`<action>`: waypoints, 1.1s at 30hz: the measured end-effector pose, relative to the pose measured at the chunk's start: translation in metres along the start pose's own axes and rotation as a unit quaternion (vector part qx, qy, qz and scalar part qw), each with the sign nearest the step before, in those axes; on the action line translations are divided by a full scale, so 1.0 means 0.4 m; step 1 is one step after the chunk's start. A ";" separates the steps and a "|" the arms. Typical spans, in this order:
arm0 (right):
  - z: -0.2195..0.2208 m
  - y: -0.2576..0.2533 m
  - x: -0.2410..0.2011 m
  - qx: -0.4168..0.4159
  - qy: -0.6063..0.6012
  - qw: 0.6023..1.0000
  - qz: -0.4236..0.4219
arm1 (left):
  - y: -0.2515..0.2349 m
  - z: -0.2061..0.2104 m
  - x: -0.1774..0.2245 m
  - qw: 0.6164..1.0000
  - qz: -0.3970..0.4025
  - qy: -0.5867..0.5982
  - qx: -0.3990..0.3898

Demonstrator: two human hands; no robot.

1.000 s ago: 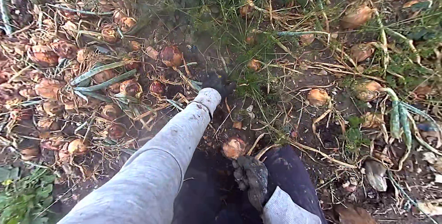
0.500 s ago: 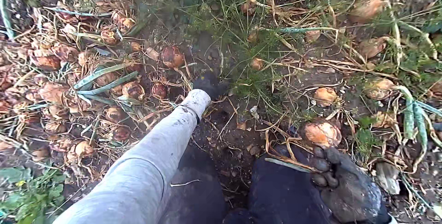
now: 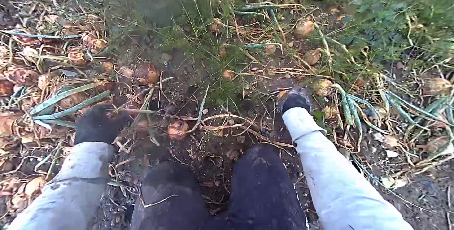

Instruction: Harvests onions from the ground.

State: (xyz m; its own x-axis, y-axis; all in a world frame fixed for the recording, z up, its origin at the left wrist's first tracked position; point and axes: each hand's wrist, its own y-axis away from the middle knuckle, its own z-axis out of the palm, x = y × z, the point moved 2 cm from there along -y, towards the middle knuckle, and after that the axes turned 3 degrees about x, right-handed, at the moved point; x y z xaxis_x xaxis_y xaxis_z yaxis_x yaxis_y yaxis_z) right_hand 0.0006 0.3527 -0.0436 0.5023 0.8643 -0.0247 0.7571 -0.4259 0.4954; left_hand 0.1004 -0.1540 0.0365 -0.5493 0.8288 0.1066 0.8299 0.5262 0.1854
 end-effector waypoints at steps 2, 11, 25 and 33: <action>0.022 -0.049 0.009 -0.043 0.058 0.997 0.015 | 0.019 -0.016 -0.090 0.997 -0.018 -0.030 0.070; -0.035 -0.031 -0.020 -0.140 0.141 0.977 -0.080 | 0.254 0.183 0.183 0.974 0.222 -0.010 0.035; -0.170 0.043 -0.027 0.039 -0.179 0.959 -0.218 | 0.080 0.140 0.082 0.988 0.108 -0.105 -0.023; -0.106 -0.252 0.216 -0.058 0.058 0.996 0.014 | 0.297 0.041 -0.080 0.998 -0.033 -0.051 -0.003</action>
State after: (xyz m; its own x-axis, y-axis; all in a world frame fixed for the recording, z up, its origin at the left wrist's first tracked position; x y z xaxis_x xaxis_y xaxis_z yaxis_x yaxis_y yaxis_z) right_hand -0.0500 0.4817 -0.0589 0.4651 0.8808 0.0883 0.6867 -0.4220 0.5919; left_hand 0.2181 -0.1150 0.0392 -0.5891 0.8080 -0.0054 0.7918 0.5786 0.1953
